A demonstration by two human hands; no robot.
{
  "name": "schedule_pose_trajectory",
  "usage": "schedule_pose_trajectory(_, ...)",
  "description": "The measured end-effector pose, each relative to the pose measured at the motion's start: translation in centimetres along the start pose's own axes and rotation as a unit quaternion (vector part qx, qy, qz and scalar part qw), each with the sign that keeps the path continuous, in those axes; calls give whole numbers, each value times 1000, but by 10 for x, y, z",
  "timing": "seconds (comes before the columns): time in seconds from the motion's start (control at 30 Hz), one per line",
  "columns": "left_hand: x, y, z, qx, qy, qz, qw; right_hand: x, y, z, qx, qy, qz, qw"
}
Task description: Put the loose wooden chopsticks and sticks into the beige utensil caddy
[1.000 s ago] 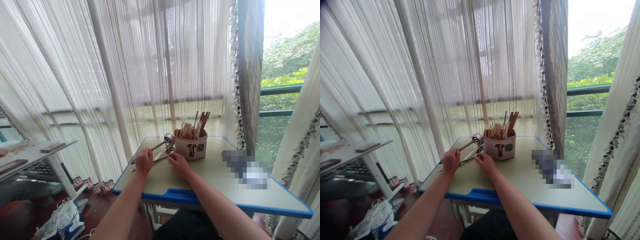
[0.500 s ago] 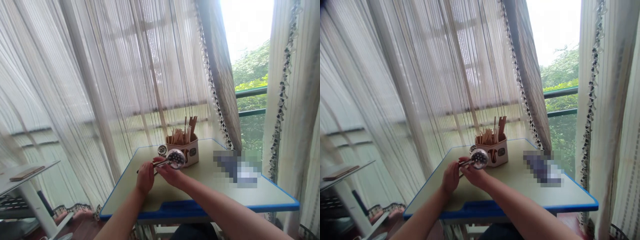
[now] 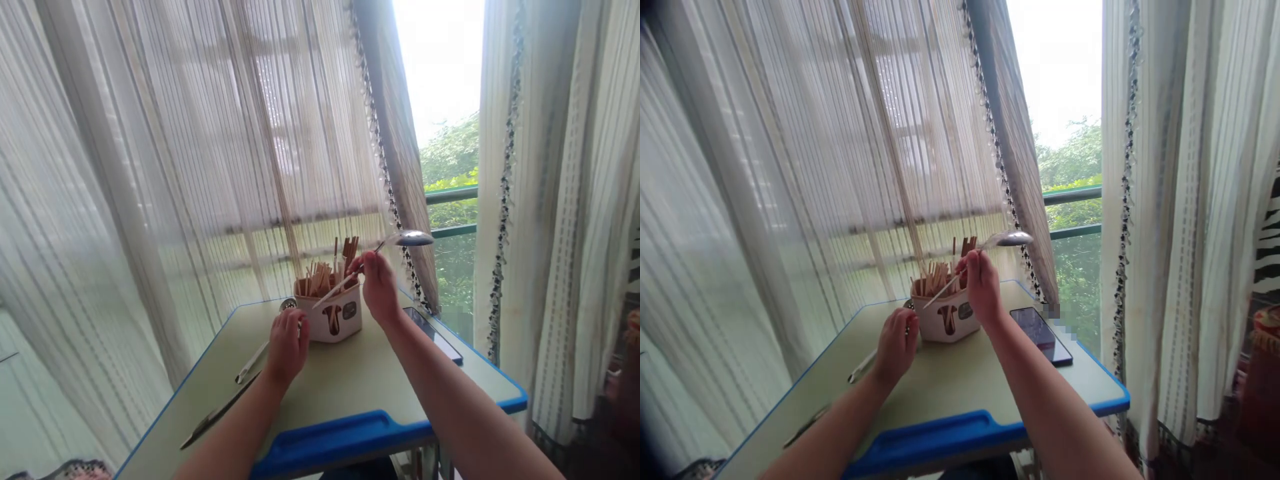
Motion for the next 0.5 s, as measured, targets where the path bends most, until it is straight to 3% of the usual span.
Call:
schedule_pose_trajectory(0.13,10,16,17,-15,13,3,1000,-43,-15,-10,-19,-36,-218,975)
schedule_pose_trajectory(0.2,12,18,26,-48,14,3,999,-53,-11,-17,-32,-42,-274,960)
schedule_pose_trajectory(0.5,27,17,37,-94,-8,37,995,-72,3,-2,-131,22,-329,935)
Point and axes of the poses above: each hand's wrist, its own y-axis away from the middle knuckle, its own x-axis out of the palm, z = x × y, the point moved 7 cm from there along -y, towards the middle knuckle, and after that the axes turned 2 degrees about -z, right-handed, at the moved point
